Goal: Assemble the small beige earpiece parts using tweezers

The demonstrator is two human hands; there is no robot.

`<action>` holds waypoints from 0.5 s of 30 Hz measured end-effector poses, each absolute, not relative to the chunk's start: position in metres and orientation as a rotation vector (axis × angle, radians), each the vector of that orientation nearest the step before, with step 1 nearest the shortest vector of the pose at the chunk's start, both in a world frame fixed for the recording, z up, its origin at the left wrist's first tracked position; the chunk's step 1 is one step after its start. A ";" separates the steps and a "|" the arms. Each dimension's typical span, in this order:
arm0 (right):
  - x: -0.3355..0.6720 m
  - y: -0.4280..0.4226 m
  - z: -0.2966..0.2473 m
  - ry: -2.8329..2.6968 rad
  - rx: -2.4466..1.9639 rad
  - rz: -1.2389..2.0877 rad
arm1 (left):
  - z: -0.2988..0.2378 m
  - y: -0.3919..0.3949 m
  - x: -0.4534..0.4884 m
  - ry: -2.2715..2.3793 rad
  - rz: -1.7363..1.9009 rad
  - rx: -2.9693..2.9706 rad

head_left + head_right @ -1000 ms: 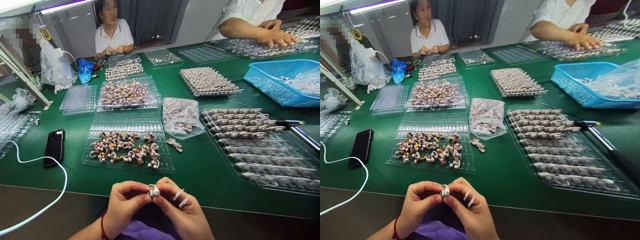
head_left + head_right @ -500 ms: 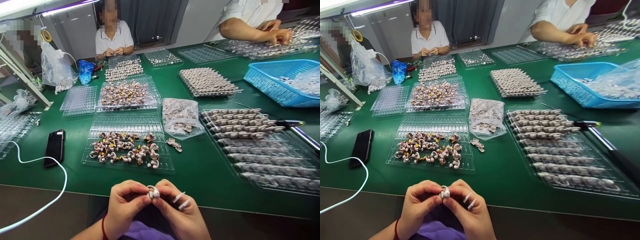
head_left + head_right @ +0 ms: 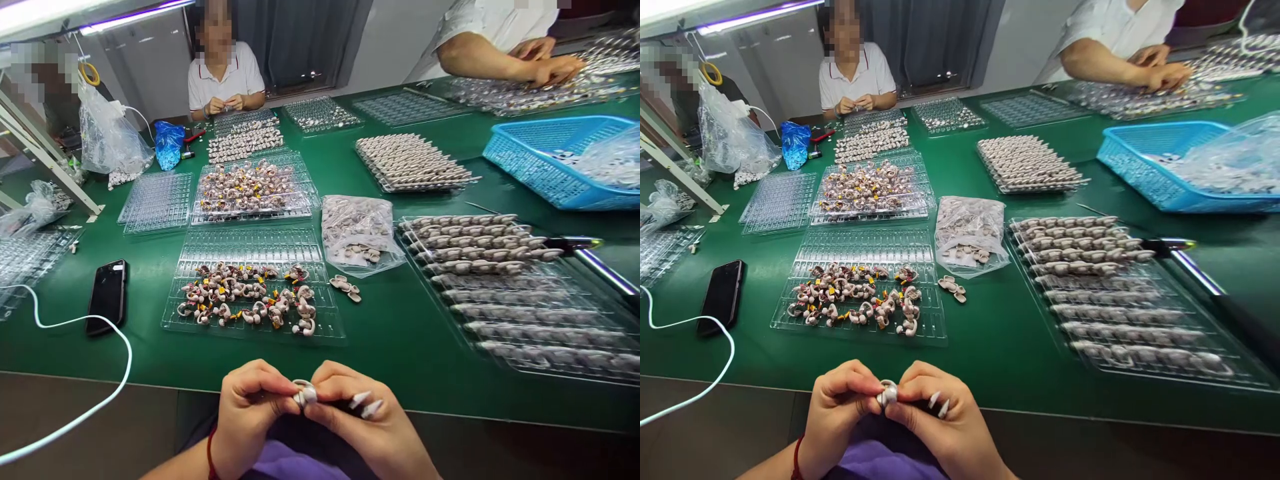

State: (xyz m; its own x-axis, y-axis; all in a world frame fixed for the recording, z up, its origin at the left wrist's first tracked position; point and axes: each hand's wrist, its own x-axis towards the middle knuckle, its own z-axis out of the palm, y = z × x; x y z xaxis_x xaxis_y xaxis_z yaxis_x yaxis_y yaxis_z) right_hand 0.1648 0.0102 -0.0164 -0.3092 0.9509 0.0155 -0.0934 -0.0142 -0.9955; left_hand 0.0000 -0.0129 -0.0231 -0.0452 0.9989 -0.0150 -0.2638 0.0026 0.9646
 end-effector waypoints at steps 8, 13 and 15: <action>0.164 0.013 -0.016 -1.340 -1.036 1.531 | -0.027 -0.008 0.003 0.979 1.355 0.935; 0.161 0.017 -0.012 -1.216 -1.043 1.656 | -0.026 -0.004 0.001 0.970 1.299 1.068; 0.161 0.017 -0.013 -1.123 -0.983 1.747 | -0.028 -0.003 0.001 0.946 1.318 1.115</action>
